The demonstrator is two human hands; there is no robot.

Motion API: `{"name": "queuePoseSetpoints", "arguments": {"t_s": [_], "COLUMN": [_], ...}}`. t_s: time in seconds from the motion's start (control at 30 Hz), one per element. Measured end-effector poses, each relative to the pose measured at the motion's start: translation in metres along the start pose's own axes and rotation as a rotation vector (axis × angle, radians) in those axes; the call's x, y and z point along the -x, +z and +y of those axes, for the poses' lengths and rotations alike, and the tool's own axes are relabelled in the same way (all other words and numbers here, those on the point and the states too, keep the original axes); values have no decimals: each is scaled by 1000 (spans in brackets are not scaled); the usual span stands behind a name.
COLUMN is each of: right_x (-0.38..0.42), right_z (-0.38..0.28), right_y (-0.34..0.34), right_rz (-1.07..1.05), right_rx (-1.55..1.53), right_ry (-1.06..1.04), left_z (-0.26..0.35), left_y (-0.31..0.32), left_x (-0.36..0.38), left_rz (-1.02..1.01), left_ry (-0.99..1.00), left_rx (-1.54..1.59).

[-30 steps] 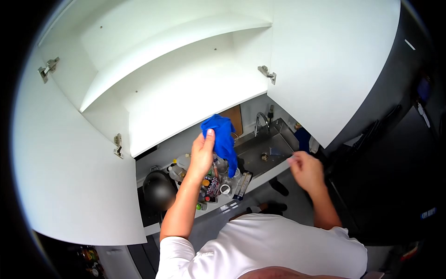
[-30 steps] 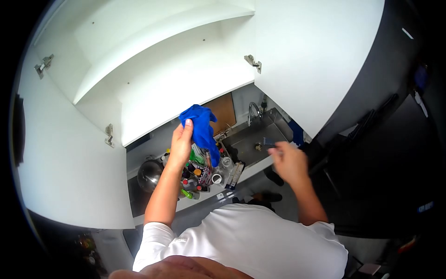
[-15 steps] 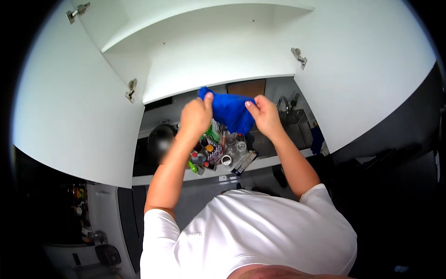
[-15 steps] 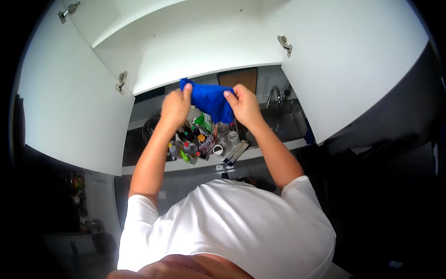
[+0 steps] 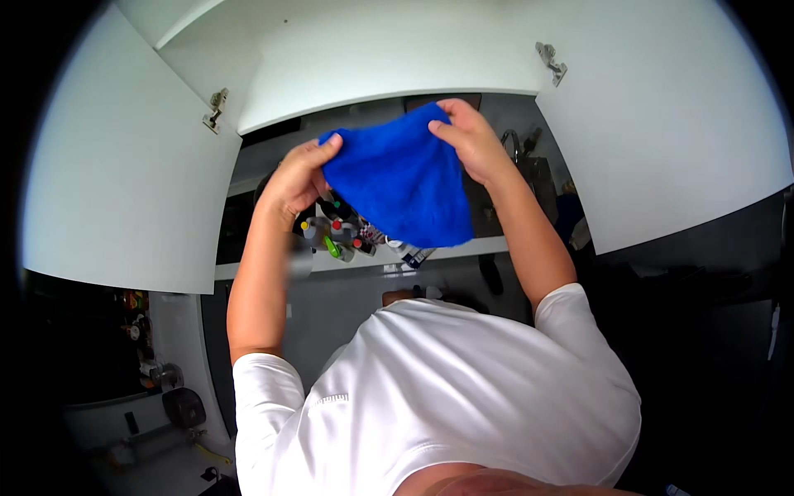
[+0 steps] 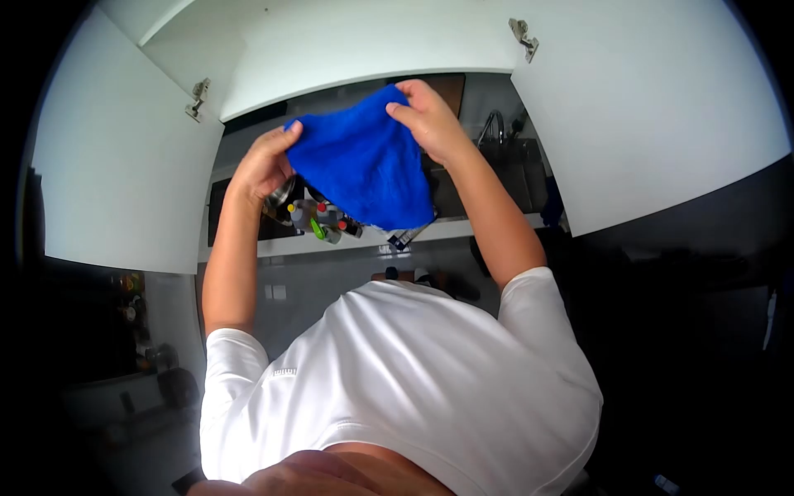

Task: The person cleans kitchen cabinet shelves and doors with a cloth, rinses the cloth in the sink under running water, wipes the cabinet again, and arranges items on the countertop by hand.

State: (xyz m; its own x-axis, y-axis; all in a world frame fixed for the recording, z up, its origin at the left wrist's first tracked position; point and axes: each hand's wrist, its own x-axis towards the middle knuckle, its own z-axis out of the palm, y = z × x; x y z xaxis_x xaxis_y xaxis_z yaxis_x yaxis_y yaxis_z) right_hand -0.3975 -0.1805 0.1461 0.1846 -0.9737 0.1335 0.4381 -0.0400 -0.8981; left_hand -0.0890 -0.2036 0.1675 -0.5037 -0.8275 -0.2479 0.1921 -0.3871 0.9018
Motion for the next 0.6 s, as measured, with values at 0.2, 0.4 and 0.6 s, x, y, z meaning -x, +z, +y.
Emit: {"name": "queuePoseSetpoints", "arguments": {"t_s": [0.2, 0.4, 0.6], "right_x": [8, 5, 15], "right_z": [-2, -5, -3], "right_y": [-14, -35, -24], "right_rz": [22, -19, -237], "right_rx": [1, 211, 1342], "right_ry": [-13, -53, -140], "left_z": [-8, 3, 6], "left_y": [-30, -30, -15], "left_x": [-11, -1, 17], "left_rz": [213, 398, 214], "left_ry": [-19, 51, 122], "left_rx": [-39, -144, -1208]}}
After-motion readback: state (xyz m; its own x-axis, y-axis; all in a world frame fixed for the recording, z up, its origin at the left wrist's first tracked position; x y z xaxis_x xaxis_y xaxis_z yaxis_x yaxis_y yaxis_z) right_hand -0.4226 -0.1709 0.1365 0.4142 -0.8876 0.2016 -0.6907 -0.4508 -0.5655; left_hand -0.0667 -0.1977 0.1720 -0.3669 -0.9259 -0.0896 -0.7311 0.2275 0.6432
